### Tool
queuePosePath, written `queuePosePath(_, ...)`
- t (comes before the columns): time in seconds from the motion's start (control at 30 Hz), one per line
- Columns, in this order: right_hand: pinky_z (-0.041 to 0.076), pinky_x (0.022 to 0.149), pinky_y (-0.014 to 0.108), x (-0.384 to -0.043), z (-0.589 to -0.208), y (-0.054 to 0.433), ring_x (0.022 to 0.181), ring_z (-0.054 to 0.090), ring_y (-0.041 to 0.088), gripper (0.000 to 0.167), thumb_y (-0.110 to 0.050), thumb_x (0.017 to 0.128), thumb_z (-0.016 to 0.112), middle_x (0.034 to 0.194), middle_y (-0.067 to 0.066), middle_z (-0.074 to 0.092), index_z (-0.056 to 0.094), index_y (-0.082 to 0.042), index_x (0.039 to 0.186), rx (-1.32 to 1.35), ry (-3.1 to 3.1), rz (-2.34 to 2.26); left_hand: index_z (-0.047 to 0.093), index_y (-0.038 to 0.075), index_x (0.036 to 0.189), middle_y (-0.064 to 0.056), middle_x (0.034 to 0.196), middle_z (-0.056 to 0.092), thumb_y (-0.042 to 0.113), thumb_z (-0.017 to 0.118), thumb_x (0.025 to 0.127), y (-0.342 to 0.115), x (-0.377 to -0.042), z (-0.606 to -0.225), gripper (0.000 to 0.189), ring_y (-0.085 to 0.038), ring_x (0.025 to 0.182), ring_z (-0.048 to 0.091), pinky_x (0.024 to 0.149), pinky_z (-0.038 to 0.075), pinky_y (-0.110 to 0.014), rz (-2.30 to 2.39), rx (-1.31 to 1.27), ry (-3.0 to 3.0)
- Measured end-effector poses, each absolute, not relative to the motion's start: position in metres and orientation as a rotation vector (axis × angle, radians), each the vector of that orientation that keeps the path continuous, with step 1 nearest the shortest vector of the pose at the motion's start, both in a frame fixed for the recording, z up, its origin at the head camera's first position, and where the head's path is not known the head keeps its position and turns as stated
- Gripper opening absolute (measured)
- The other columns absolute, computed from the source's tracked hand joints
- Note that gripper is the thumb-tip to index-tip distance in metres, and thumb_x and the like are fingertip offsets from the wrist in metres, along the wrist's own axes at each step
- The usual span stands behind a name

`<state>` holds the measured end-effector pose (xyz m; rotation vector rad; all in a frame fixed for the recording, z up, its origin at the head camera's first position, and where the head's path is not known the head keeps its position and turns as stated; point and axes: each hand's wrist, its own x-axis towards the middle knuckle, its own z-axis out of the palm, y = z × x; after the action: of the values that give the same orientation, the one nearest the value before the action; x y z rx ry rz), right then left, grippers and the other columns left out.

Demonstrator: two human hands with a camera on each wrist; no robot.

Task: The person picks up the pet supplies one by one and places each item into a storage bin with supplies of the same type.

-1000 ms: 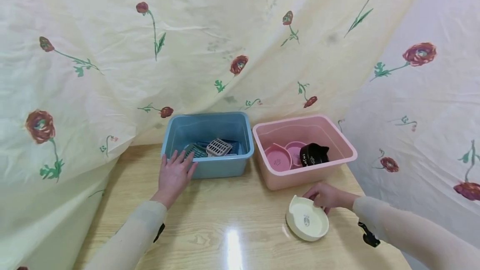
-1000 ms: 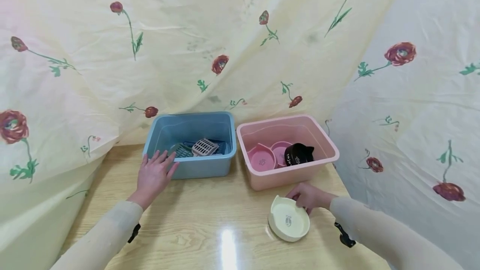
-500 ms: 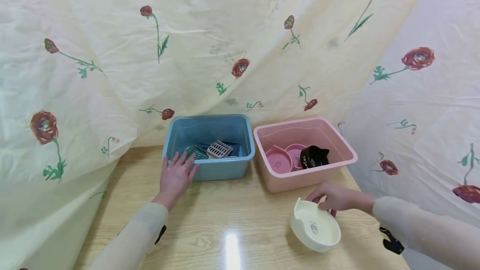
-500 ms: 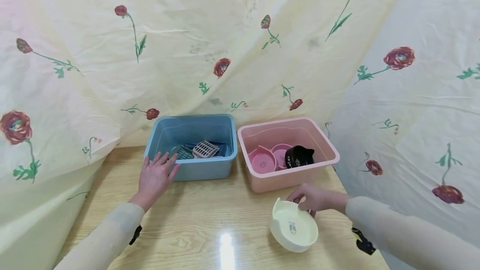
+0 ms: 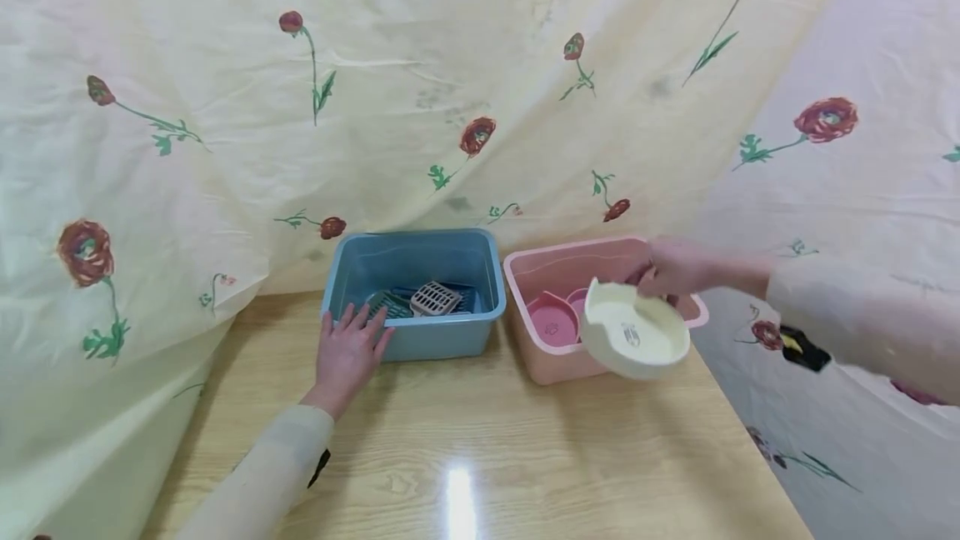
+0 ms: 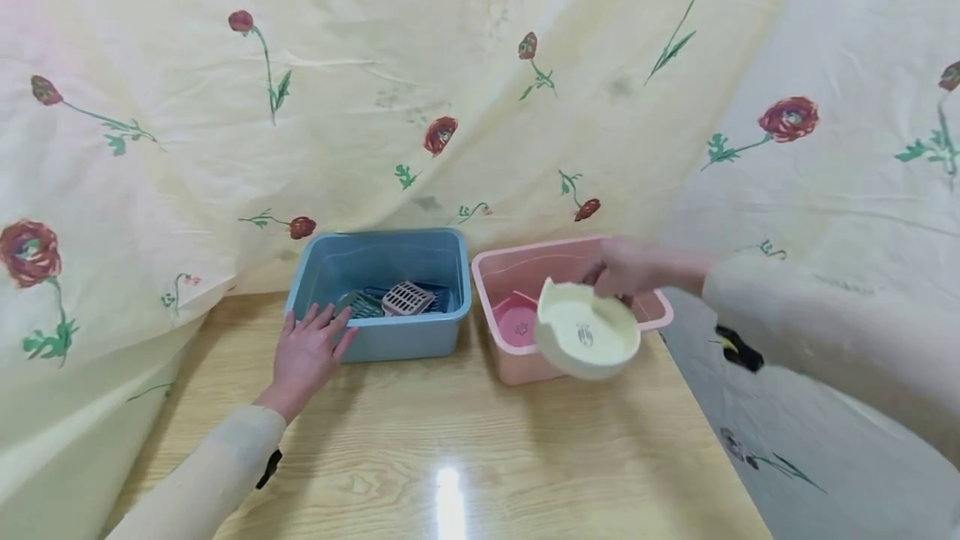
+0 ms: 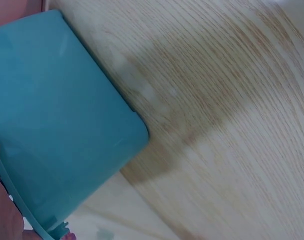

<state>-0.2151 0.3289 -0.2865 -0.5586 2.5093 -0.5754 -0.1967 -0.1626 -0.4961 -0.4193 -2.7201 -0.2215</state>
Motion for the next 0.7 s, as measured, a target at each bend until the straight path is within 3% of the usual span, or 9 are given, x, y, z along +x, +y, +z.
queuePosePath(0.13,0.064,0.062,0.037,-0.254,-0.266,0.317,0.073,0.072,0.02,0.036,0.006,0.095,0.068,0.111,0.014,0.076,0.074,0.002,0.131,-0.608,2.537,-0.429,0.071,0.014,0.141,-0.022,0.141,0.068,0.04,0.071,0.104,-0.162,-0.197,-0.496,0.045,-0.048,0.135,0.06,0.116,0.036,-0.075,-0.225,-0.421,-2.719)
queuePosePath(0.27,0.064,0.063,0.039,-0.287,-0.27,0.309,0.076,0.07,0.019,0.04,0.007,0.096,0.065,0.117,0.014,0.075,0.074,-0.004,0.133,-0.691,2.543,-0.331,0.07,0.015,0.143,-0.022,0.143,0.067,0.04,0.07,0.104,-0.16,-0.198,-0.496,0.046,-0.048,0.137,0.059,0.117,0.034,-0.075,-0.233,-0.403,-2.742)
queuePosePath(0.47,0.062,0.059,0.036,-0.322,-0.319,0.298,0.076,0.071,0.018,0.04,0.012,0.093,0.065,0.116,0.016,0.078,0.079,-0.006,0.126,-0.825,2.58,-0.24,0.068,0.018,0.145,-0.02,0.145,0.065,0.041,0.069,0.105,-0.161,-0.196,-0.498,0.046,-0.047,0.139,0.058,0.119,0.033,-0.074,-0.242,-0.386,-2.768)
queuePosePath(0.7,0.058,0.074,0.034,-0.337,-0.376,0.294,0.09,0.067,0.021,0.041,0.016,0.085,0.065,0.105,0.008,0.078,0.083,-0.006,0.115,-0.899,2.569,-0.215,0.069,0.018,0.145,-0.021,0.145,0.066,0.041,0.068,0.105,-0.161,-0.199,-0.497,0.046,-0.047,0.138,0.058,0.119,0.033,-0.073,-0.24,-0.39,-2.755)
